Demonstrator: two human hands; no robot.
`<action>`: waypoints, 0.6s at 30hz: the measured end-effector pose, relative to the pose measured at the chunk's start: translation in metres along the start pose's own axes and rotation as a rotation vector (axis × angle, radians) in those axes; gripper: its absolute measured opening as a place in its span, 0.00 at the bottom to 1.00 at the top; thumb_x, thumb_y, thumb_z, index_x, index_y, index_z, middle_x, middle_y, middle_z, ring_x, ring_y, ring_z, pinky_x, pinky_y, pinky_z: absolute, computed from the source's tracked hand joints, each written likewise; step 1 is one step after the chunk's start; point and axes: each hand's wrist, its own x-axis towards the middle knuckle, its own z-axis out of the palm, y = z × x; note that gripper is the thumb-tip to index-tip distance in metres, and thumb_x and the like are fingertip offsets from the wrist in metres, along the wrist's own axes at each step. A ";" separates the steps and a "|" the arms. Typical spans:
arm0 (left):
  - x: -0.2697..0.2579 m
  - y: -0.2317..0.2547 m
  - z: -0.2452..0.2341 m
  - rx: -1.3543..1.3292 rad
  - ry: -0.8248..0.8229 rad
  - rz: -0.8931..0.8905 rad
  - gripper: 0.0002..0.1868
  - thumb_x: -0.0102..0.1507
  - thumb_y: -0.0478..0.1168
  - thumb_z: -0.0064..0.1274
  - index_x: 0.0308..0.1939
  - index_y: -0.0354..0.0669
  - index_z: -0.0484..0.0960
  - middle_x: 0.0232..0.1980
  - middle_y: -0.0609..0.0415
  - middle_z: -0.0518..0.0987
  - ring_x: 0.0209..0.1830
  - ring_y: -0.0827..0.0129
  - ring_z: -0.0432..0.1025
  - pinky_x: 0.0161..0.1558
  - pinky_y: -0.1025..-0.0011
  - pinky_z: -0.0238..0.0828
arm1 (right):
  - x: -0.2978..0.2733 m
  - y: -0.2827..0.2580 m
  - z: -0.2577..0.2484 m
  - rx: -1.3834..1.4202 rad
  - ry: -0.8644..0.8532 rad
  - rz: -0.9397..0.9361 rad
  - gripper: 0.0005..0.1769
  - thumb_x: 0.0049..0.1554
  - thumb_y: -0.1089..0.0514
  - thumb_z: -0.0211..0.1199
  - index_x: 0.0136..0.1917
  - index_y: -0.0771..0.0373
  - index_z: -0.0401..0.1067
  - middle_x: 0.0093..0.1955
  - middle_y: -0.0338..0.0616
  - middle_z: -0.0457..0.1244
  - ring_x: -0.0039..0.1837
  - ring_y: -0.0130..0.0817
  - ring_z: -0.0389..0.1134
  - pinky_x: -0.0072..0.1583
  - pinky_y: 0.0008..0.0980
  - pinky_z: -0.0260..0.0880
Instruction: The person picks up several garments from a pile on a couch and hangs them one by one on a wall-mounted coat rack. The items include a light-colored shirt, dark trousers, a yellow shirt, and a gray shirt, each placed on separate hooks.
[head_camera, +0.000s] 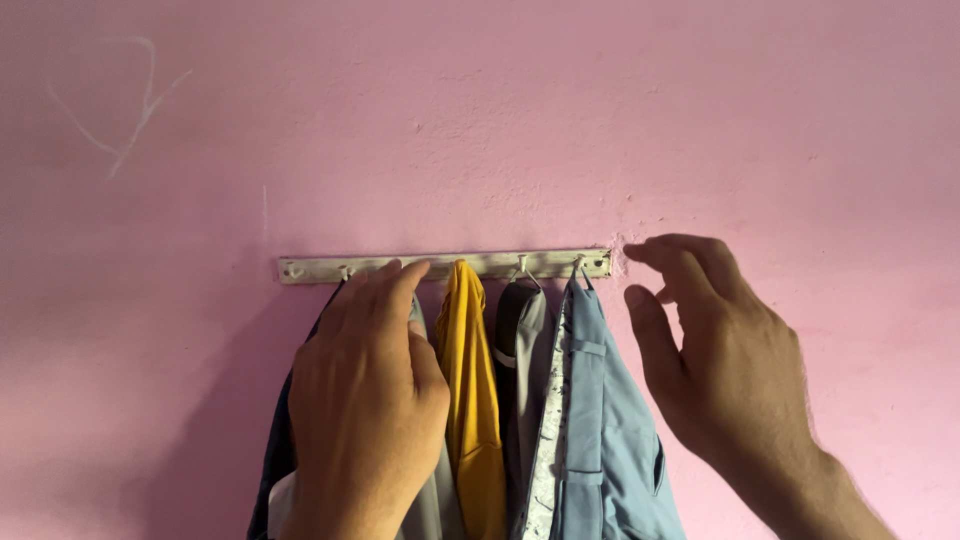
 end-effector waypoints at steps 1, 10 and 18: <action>-0.002 0.001 0.000 -0.003 -0.006 -0.004 0.22 0.60 0.30 0.47 0.59 0.36 0.77 0.61 0.42 0.79 0.65 0.46 0.71 0.62 0.52 0.67 | -0.001 0.000 0.001 -0.006 0.000 -0.006 0.15 0.63 0.55 0.56 0.59 0.63 0.72 0.62 0.48 0.66 0.47 0.38 0.74 0.38 0.40 0.73; -0.018 0.005 0.004 0.001 -0.044 -0.039 0.25 0.59 0.29 0.49 0.62 0.38 0.76 0.61 0.43 0.79 0.63 0.51 0.72 0.59 0.55 0.69 | -0.020 -0.001 0.005 0.032 0.000 0.006 0.15 0.61 0.55 0.56 0.60 0.61 0.72 0.63 0.46 0.66 0.46 0.37 0.74 0.38 0.39 0.72; -0.045 0.003 0.002 -0.002 -0.039 -0.021 0.25 0.59 0.30 0.49 0.62 0.39 0.76 0.62 0.44 0.78 0.63 0.52 0.72 0.58 0.55 0.71 | -0.047 -0.003 0.008 0.009 -0.019 0.027 0.15 0.62 0.55 0.57 0.60 0.61 0.72 0.64 0.46 0.65 0.46 0.36 0.75 0.37 0.39 0.73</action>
